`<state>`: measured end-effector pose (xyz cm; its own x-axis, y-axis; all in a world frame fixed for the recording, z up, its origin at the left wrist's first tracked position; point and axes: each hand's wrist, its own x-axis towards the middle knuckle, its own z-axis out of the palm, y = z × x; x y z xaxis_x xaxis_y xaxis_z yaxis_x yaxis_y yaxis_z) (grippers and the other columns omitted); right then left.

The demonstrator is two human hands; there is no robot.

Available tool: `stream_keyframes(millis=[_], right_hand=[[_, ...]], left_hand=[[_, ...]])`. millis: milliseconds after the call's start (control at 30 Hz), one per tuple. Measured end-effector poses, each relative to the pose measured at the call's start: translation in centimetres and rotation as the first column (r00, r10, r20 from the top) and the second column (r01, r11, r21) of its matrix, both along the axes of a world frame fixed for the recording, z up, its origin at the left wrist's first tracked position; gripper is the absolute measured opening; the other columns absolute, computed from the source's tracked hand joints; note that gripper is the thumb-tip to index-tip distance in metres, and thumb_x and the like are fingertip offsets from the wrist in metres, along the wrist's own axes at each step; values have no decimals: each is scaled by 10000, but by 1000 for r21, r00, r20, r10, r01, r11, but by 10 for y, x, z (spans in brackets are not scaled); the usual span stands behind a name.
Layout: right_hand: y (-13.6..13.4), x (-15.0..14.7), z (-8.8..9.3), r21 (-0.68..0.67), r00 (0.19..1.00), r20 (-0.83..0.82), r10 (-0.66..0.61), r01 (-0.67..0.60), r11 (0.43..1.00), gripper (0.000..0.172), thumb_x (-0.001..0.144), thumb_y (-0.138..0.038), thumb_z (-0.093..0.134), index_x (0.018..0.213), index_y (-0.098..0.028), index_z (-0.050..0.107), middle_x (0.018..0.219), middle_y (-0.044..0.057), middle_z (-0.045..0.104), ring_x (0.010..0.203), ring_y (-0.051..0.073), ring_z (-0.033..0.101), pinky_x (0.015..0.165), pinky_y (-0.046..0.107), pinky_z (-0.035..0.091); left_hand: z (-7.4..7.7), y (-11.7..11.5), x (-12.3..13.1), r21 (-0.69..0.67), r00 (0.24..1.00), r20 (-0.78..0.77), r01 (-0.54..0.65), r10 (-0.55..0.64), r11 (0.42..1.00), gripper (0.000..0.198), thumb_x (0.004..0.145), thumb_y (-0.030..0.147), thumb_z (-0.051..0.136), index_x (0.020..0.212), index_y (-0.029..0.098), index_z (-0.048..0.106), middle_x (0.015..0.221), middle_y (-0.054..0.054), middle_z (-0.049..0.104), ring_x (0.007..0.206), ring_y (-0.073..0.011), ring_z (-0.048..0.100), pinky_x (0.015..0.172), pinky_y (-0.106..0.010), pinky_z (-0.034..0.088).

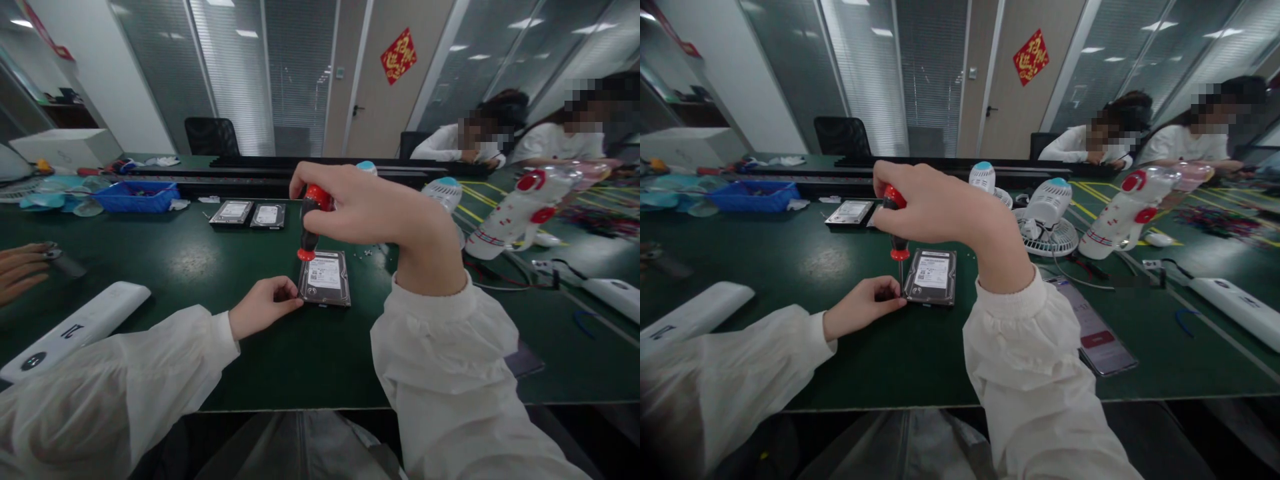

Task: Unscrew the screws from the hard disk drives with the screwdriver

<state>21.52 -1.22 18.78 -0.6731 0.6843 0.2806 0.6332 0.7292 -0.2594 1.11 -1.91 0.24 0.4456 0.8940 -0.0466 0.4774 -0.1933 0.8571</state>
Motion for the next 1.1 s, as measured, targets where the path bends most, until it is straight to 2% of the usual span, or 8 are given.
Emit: stream_keyframes(millis=[133,267,367,567,767,867,967,1100], right_hand=[[2,-1,-1,27,997,5,-74,74,997,389,971,-541,515,1027,-165,602,893,40,603,785,134,491,693,275,324],[5,2,-1,32,995,12,-102,101,994,290,947,-417,561,1082,-161,592,914,47,611,760,131,485,672,279,326],[4,3,-1,-12,999,16,-42,42,999,349,917,-338,582,1210,-155,537,934,36,614,737,117,468,662,274,323],[2,-2,-1,22,997,5,-75,75,997,376,959,-509,536,1061,-150,577,915,41,592,773,126,471,676,272,313],[2,0,0,-14,999,-10,32,-32,999,314,883,-290,614,1153,-153,530,975,36,613,761,109,462,676,271,323],[3,-1,-1,-15,999,-15,28,-28,999,276,918,-375,599,1085,-159,560,965,33,611,772,110,475,681,272,328],[5,-3,-2,8,998,-16,-61,61,998,366,967,-519,522,968,-158,582,881,32,593,751,118,469,668,277,318],[4,0,0,-7,999,-6,-34,34,999,265,927,-400,590,1055,-169,566,944,37,611,763,118,478,664,277,330]], left_hand=[[-1,1,0,16,1000,14,-4,4,1000,263,835,444,701,852,189,636,854,-17,676,778,-185,617,735,-340,488],[1,0,1,6,1000,4,-8,8,1000,276,822,455,700,853,188,636,863,-25,679,797,-194,621,747,-349,491],[2,0,1,1,1000,0,-3,3,1000,285,821,461,693,866,184,641,871,-30,677,794,-197,615,746,-353,488],[-1,0,2,15,1000,4,-15,15,1000,277,810,457,702,839,189,633,827,-17,658,771,-189,606,729,-343,481],[0,0,0,19,1000,2,4,-4,1000,281,826,463,705,852,190,642,854,-20,678,783,-191,621,738,-343,486],[0,1,-1,16,1000,-2,5,-5,1000,280,833,463,703,851,191,638,854,-18,675,784,-193,618,745,-349,484],[-2,1,-2,19,1000,-8,9,-8,1000,276,842,461,701,855,193,636,859,-19,671,789,-194,612,750,-355,480],[-3,2,-2,20,1000,-8,12,-12,1000,280,845,464,700,861,192,633,867,-22,669,798,-198,611,756,-361,480]])
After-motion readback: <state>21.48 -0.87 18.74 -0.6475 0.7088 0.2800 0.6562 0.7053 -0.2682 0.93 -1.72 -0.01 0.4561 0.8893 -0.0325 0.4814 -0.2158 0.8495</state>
